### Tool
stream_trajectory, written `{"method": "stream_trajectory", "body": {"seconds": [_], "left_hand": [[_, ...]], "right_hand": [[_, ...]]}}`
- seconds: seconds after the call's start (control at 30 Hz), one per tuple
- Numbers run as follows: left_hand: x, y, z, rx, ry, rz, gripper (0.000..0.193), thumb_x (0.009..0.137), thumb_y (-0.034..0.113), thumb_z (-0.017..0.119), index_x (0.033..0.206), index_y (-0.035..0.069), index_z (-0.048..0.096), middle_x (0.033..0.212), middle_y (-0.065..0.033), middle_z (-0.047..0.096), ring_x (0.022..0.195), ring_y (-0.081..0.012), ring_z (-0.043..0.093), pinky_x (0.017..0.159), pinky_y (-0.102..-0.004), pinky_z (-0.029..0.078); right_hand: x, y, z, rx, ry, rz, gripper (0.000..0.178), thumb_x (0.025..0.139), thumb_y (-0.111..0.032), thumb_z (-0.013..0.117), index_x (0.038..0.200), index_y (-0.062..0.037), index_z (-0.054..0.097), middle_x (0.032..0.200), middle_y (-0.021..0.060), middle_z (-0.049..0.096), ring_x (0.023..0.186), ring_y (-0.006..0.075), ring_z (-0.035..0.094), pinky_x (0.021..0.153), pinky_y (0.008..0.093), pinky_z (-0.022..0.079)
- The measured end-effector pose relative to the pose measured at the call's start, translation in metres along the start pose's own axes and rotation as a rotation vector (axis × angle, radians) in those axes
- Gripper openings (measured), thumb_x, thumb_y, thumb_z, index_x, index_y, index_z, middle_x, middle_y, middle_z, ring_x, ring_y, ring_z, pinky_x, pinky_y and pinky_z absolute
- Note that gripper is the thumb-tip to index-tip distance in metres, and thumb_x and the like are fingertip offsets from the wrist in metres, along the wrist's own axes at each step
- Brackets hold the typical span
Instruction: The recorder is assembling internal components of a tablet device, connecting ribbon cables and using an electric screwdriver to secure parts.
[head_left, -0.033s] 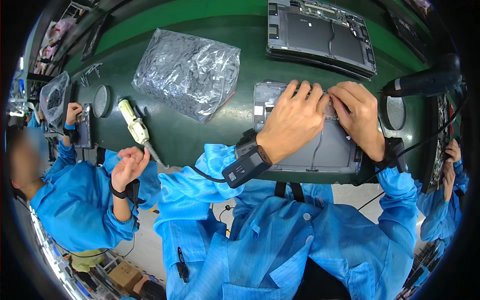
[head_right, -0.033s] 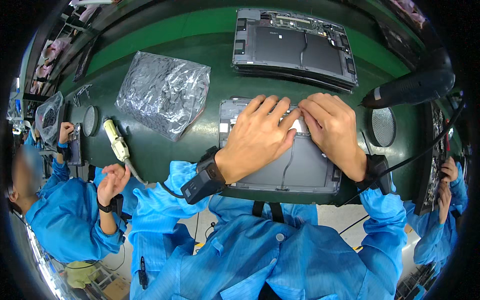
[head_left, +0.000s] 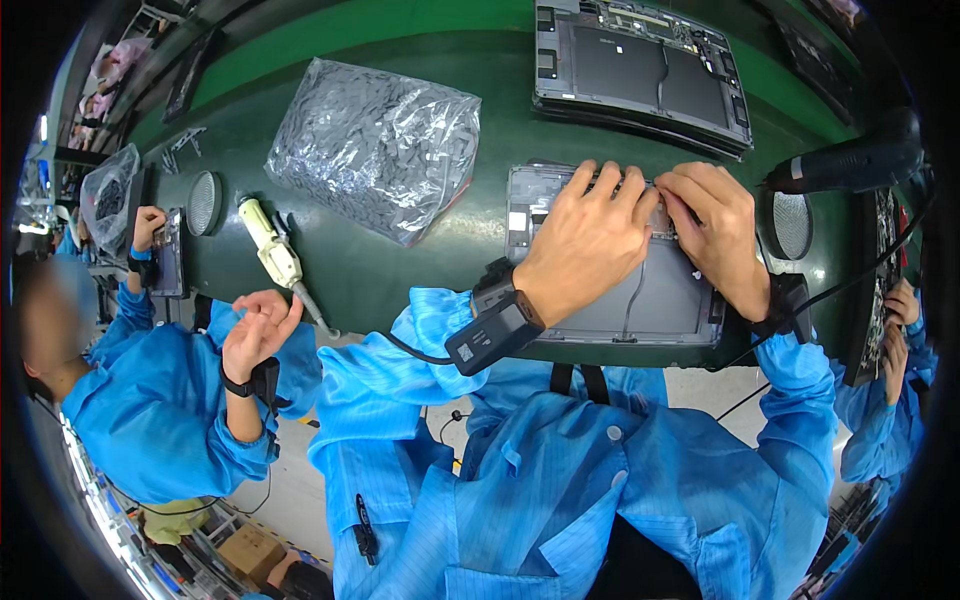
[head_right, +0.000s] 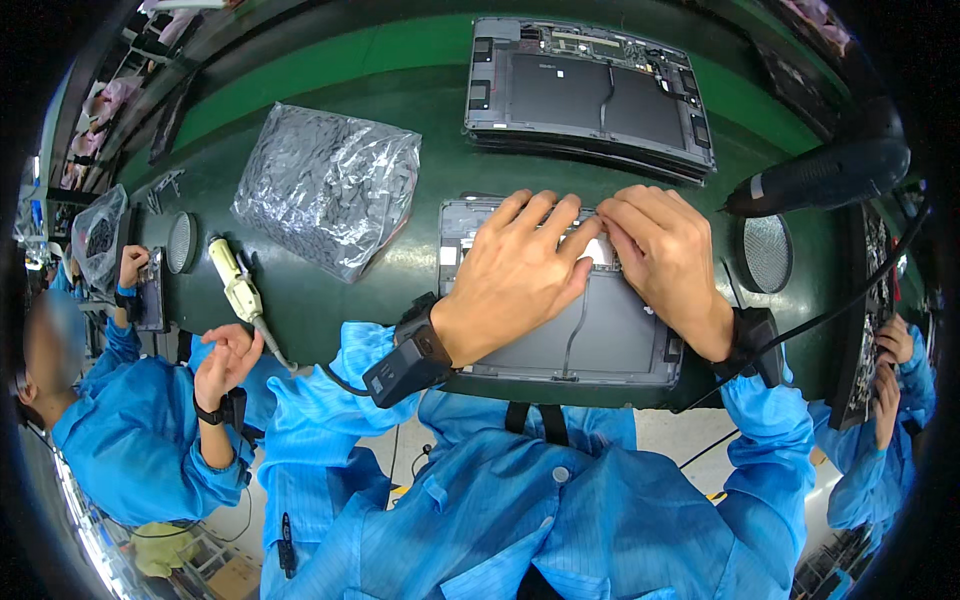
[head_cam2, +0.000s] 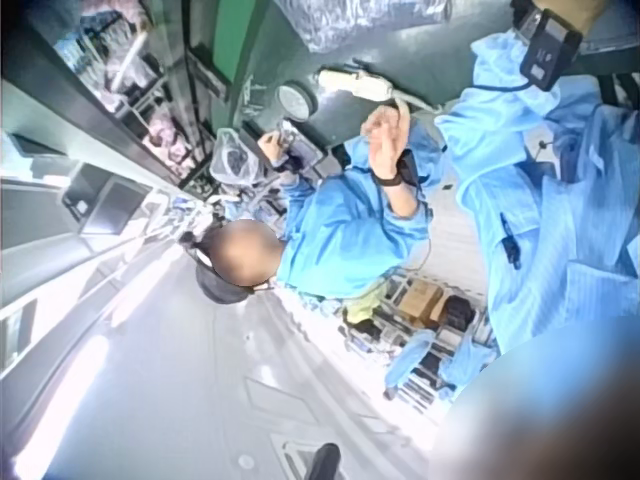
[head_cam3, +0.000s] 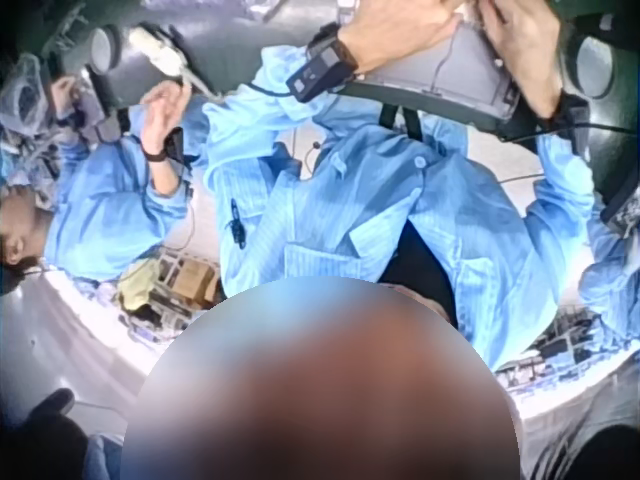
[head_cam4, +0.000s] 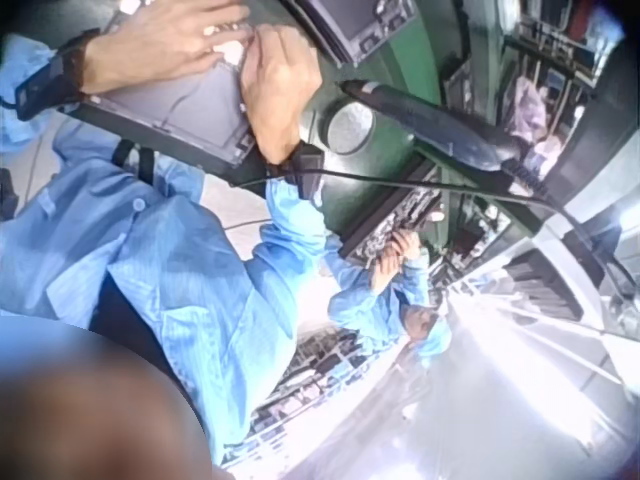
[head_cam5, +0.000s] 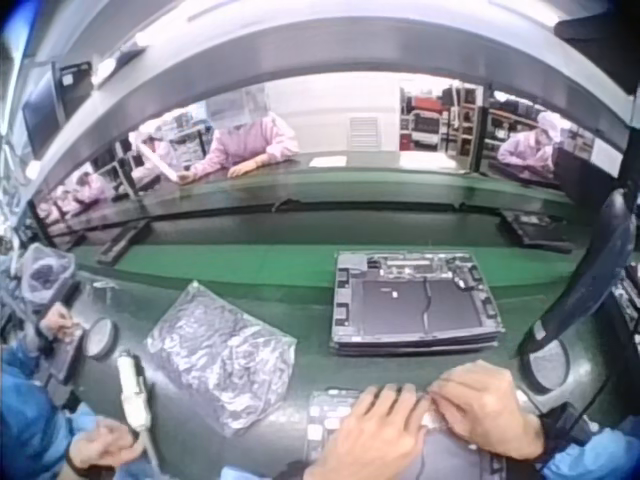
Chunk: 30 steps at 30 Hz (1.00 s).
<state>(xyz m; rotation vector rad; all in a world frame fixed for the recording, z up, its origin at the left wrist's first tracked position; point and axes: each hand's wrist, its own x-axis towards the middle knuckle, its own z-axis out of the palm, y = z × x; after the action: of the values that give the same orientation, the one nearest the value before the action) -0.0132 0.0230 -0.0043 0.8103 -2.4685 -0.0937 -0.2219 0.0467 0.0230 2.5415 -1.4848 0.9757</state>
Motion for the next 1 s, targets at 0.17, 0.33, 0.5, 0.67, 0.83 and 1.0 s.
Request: {"method": "stream_trajectory", "body": {"seconds": [0.17, 0.33, 0.5, 0.67, 0.83, 1.0], "left_hand": [[-0.002, -0.003, 0.002, -0.105, 0.0, 0.005, 0.041, 0.091, 0.021, 0.075, 0.128, 0.003, 0.073, 0.128, -0.0163, 0.067, 0.119, -0.034, 0.064, 0.108, -0.0485, 0.05], [0.001, -0.006, -0.007, -0.141, -0.021, 0.007, 0.043, 0.09, 0.02, 0.077, 0.129, 0.003, 0.072, 0.129, -0.017, 0.066, 0.119, -0.0355, 0.065, 0.107, -0.0495, 0.051], [0.005, -0.01, -0.008, -0.171, -0.01, 0.031, 0.043, 0.09, 0.019, 0.078, 0.131, 0.006, 0.073, 0.128, -0.0177, 0.066, 0.113, -0.0377, 0.066, 0.101, -0.0493, 0.053], [0.006, -0.011, -0.006, -0.159, -0.007, 0.045, 0.043, 0.09, 0.019, 0.078, 0.131, 0.006, 0.072, 0.127, -0.0179, 0.066, 0.111, -0.0381, 0.066, 0.099, -0.049, 0.054], [0.006, -0.01, -0.005, -0.154, -0.002, 0.047, 0.043, 0.091, 0.018, 0.078, 0.132, 0.006, 0.072, 0.127, -0.0183, 0.066, 0.112, -0.039, 0.066, 0.099, -0.0498, 0.054], [0.002, -0.009, -0.008, -0.147, 0.001, 0.034, 0.044, 0.091, 0.018, 0.077, 0.133, 0.006, 0.071, 0.127, -0.018, 0.064, 0.115, -0.0399, 0.065, 0.101, -0.0511, 0.054]], "right_hand": [[-0.008, -0.007, -0.017, 0.04, 0.061, 0.102, 0.018, 0.085, 0.007, 0.079, 0.101, 0.0017, 0.074, 0.098, 0.0135, 0.073, 0.083, 0.0304, 0.071, 0.07, 0.038, 0.057], [-0.105, -0.002, -0.074, -0.136, 0.027, 0.564, 0.012, 0.092, 0.003, 0.074, 0.103, 0.0043, 0.07, 0.096, 0.0163, 0.07, 0.077, 0.0251, 0.07, 0.066, 0.0346, 0.054], [-0.15, -0.009, -0.081, -0.319, 0.075, 0.745, 0.02, 0.095, 0.002, 0.074, 0.114, 0.0016, 0.069, 0.102, 0.0184, 0.07, 0.085, 0.034, 0.071, 0.075, 0.0393, 0.055], [-0.167, 0.009, -0.079, -0.238, 0.079, 0.738, 0.016, 0.097, 0.006, 0.069, 0.113, 0.0022, 0.067, 0.107, 0.0208, 0.069, 0.09, 0.0394, 0.07, 0.08, 0.0416, 0.055], [-0.138, -0.001, -0.086, -0.094, 0.1, 0.513, 0.021, 0.094, 0.013, 0.067, 0.111, 0.0026, 0.07, 0.104, 0.0195, 0.067, 0.091, 0.0366, 0.07, 0.079, 0.0409, 0.056], [-0.037, -0.017, -0.047, 0.404, 0.099, 0.24, 0.022, 0.087, 0.007, 0.077, 0.107, 0.001, 0.08, 0.106, 0.0167, 0.078, 0.098, 0.0309, 0.078, 0.086, 0.0376, 0.061]]}}
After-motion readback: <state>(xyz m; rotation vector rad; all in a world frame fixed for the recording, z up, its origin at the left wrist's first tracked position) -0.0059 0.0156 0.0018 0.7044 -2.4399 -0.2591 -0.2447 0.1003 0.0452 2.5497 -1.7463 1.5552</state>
